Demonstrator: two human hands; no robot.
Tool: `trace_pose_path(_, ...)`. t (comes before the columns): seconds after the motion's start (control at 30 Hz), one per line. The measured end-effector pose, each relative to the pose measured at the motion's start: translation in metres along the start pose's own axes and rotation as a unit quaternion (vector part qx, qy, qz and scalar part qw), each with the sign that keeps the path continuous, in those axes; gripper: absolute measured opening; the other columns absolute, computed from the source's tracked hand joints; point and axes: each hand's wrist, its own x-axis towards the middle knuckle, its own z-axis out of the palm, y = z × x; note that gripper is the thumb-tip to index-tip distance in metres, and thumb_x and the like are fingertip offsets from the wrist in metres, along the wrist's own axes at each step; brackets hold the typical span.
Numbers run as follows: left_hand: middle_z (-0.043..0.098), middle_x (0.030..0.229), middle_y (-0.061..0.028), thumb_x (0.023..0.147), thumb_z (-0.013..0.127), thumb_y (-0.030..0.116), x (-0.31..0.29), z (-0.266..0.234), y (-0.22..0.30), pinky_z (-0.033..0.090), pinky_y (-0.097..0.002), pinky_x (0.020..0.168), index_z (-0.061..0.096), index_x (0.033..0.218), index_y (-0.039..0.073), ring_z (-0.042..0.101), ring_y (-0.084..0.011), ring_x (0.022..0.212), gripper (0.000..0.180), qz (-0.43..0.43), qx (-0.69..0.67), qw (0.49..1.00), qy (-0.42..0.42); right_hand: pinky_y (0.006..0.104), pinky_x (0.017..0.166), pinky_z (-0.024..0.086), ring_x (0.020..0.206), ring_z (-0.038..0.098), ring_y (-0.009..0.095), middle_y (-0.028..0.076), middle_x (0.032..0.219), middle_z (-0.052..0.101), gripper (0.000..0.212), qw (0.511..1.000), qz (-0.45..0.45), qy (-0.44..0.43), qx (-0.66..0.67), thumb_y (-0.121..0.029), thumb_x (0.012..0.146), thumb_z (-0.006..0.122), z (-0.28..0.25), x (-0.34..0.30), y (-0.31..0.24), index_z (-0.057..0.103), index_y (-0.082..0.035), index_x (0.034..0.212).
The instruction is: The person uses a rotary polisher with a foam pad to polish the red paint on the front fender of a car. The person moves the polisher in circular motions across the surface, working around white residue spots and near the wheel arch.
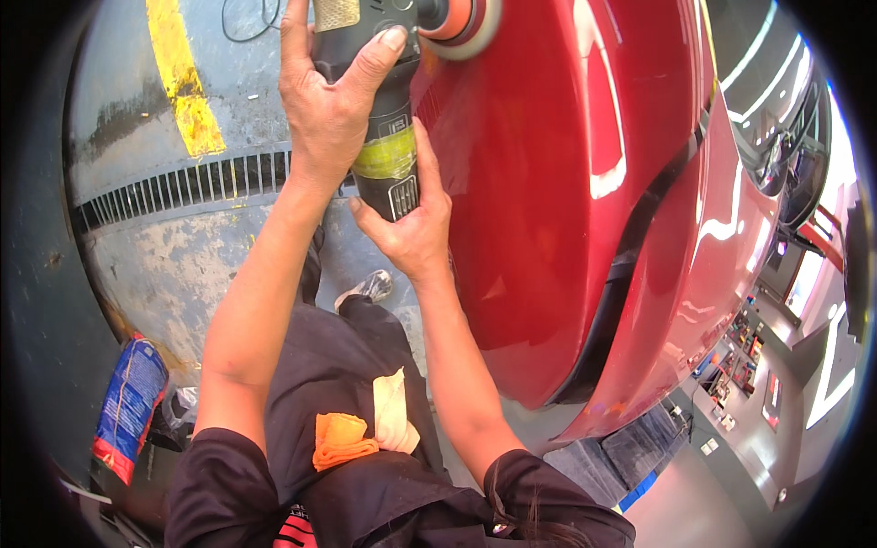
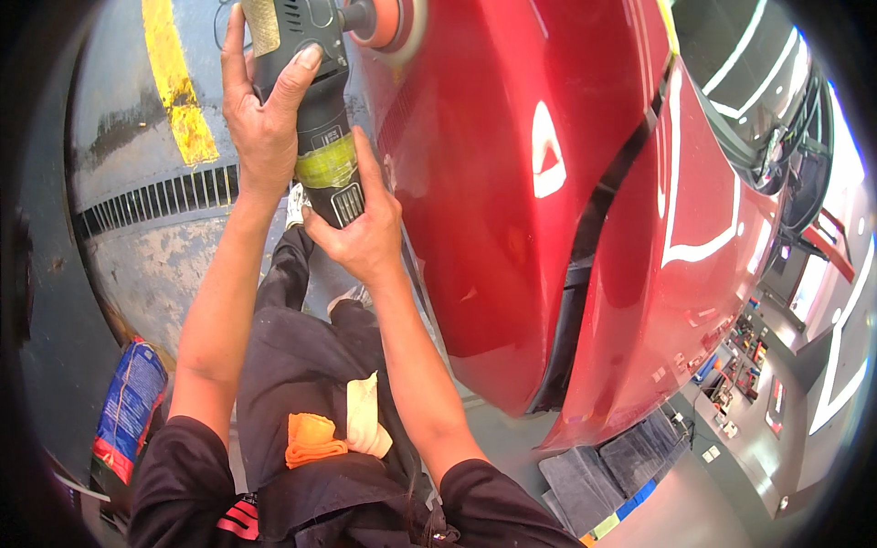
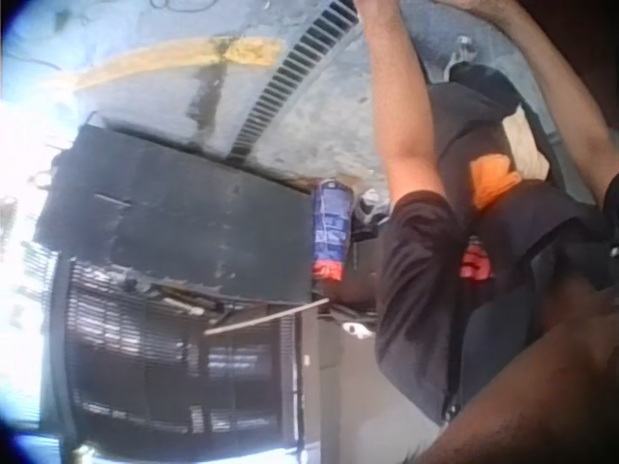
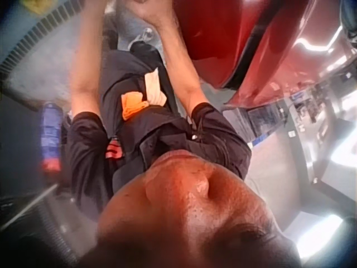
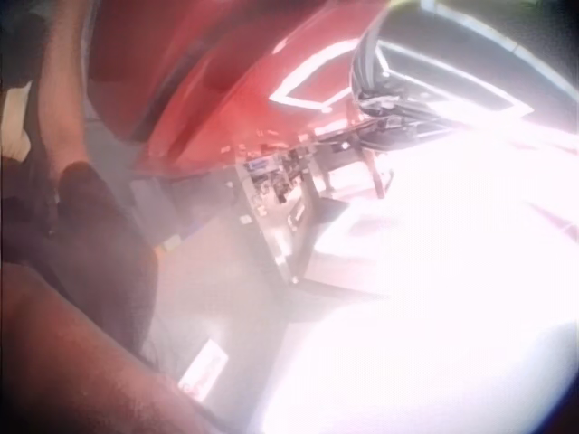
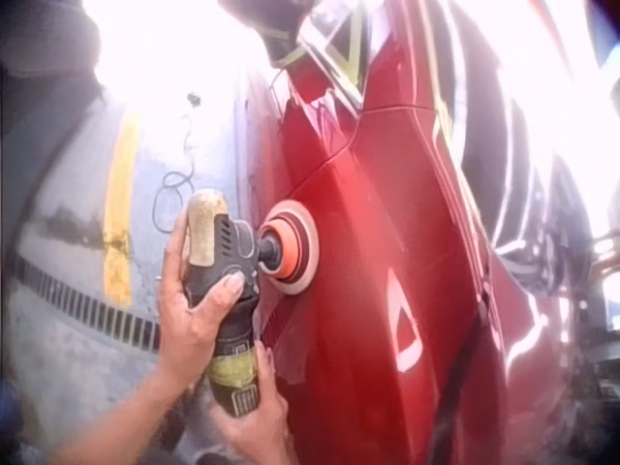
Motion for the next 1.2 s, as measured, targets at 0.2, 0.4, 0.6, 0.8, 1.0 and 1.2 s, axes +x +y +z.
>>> trace_pose_path(0.2, 0.057, 0.148, -0.0213, 0.094, 0.085, 0.022, -0.078, 0.001, 0.012, 0.051, -0.0406, 0.111, 0.023, 0.17, -0.003, 0.062, -0.0258, 0.13, 0.101, -0.029, 0.007, 0.999, -0.019, 0.0405, 0.101, 0.058, 0.118, 0.075, 0.03, 0.022, 0.131, 0.073, 0.099, 0.998, 0.001, 0.005, -0.068, -0.017, 0.075, 0.093, -0.029, -0.08, 0.019, 0.045, -0.002, 0.16)
trace_pose_path(0.4, 0.044, 0.161, -0.0293, 0.084, 0.087, 0.025, -0.239, 0.007, 0.054, 0.043, -0.0483, 0.121, 0.015, 0.169, -0.008, 0.051, -0.0368, 0.146, 0.116, -0.033, 0.074, 0.993, -0.087, 0.0426, 0.102, 0.058, 0.118, 0.075, 0.031, 0.021, 0.13, 0.073, 0.095, 0.996, 0.066, 0.012, -0.056, -0.023, 0.074, 0.097, -0.095, -0.232, 0.035, 0.049, 0.002, 0.153)
trace_pose_path(0.6, 0.036, 0.163, -0.0277, 0.09, 0.084, 0.023, -0.267, 0.011, 0.07, 0.042, -0.0461, 0.119, 0.002, 0.172, -0.001, 0.048, -0.0333, 0.145, 0.119, -0.052, 0.066, 0.988, -0.13, 0.0427, 0.099, 0.059, 0.115, 0.076, 0.034, 0.022, 0.127, 0.074, 0.095, 0.996, 0.059, 0.0, -0.073, -0.023, 0.073, 0.097, -0.108, -0.25, 0.027, 0.049, 0.001, 0.152)
trace_pose_path(0.8, 0.042, 0.158, -0.0257, 0.089, 0.087, 0.022, -0.173, 0.014, 0.064, 0.044, -0.0445, 0.117, 0.008, 0.172, -0.002, 0.053, -0.0322, 0.139, 0.117, 0.013, 0.025, 0.994, -0.106, 0.0437, 0.096, 0.061, 0.113, 0.077, 0.038, 0.024, 0.125, 0.074, 0.089, 0.999, -0.007, 0.045, 0.001, -0.019, 0.075, 0.094, -0.061, -0.166, 0.028, 0.052, 0.001, 0.15)
trace_pose_path(1.0, 0.052, 0.147, -0.021, 0.092, 0.083, 0.021, -0.072, 0.017, 0.065, 0.047, -0.0408, 0.11, 0.011, 0.173, 0.002, 0.058, -0.0271, 0.129, 0.11, 0.048, 0.044, 0.994, -0.085, 0.0417, 0.1, 0.058, 0.117, 0.075, 0.032, 0.022, 0.131, 0.072, 0.092, 0.998, -0.031, 0.043, 0.024, -0.021, 0.075, 0.095, -0.025, -0.078, 0.008, 0.051, 0.003, 0.152)
trace_pose_path(1.2, 0.057, 0.14, -0.0211, 0.098, 0.08, 0.022, 0.034, 0.022, 0.075, 0.048, -0.0409, 0.109, 0.019, 0.171, 0.002, 0.061, -0.0271, 0.125, 0.098, 0.079, 0.092, 0.99, -0.066, 0.0422, 0.1, 0.058, 0.118, 0.075, 0.035, 0.024, 0.127, 0.074, 0.093, 0.998, -0.03, 0.019, 0.046, -0.023, 0.076, 0.092, -0.001, 0.015, -0.036, 0.049, -0.002, 0.155)
